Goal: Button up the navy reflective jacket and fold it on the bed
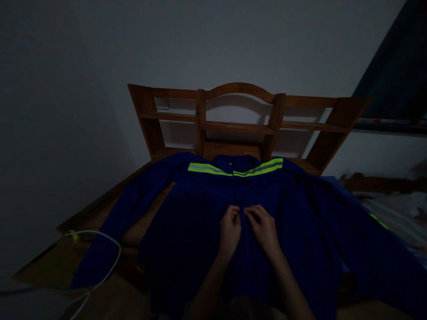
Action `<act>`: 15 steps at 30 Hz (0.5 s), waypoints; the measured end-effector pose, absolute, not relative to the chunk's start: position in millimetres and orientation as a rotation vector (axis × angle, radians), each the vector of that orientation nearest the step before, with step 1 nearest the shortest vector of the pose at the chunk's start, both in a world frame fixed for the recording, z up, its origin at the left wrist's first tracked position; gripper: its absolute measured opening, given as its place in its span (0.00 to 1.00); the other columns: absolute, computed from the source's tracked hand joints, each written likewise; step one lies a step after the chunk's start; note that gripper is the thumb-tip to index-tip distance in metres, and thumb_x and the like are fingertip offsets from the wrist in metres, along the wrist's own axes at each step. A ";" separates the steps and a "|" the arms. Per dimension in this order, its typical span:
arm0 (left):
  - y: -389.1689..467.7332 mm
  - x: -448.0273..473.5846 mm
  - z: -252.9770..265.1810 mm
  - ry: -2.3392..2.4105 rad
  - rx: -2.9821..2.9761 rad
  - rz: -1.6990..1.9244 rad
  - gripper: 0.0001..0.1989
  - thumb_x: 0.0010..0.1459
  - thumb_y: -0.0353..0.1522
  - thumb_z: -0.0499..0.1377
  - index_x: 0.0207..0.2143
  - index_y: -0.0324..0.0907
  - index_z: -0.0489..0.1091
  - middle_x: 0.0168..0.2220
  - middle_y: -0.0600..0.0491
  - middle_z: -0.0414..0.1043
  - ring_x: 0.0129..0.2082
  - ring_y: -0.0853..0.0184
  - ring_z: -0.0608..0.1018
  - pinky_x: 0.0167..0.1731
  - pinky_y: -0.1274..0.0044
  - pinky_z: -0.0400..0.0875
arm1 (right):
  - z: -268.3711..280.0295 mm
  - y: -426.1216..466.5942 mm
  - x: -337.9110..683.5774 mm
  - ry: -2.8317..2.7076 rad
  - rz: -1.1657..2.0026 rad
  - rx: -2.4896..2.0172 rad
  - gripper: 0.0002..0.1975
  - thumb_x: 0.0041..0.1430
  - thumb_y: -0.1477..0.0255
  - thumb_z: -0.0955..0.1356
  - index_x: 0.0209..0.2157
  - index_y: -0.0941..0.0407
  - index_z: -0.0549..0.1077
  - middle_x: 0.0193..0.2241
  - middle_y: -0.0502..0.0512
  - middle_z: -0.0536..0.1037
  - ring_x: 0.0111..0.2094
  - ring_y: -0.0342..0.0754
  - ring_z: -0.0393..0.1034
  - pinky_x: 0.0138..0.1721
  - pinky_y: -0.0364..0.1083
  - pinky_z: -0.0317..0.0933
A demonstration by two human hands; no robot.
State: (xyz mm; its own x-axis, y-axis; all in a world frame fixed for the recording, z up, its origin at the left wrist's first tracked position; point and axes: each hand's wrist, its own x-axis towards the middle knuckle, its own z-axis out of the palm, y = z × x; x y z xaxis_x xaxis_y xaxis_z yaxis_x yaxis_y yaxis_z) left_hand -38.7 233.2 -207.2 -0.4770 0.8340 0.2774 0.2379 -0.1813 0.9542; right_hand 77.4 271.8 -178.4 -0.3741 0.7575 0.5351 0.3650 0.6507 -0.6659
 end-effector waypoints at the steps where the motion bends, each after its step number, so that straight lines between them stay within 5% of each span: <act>1: 233.2 -38.9 -207.3 1.632 1.238 1.697 0.08 0.57 0.26 0.51 0.38 0.42 0.66 0.34 0.52 0.72 0.35 0.70 0.76 0.38 0.79 0.68 | -178.4 271.6 77.5 -1.980 0.555 -0.876 0.10 0.62 0.68 0.64 0.40 0.51 0.76 0.37 0.54 0.75 0.39 0.49 0.71 0.43 0.47 0.64; 15: 228.0 -40.0 -196.4 1.742 1.268 1.605 0.10 0.60 0.29 0.49 0.37 0.43 0.69 0.33 0.53 0.74 0.34 0.68 0.76 0.37 0.78 0.67 | -179.7 270.1 79.0 -1.993 0.516 -0.966 0.10 0.61 0.66 0.64 0.37 0.53 0.76 0.35 0.53 0.77 0.34 0.48 0.72 0.37 0.46 0.64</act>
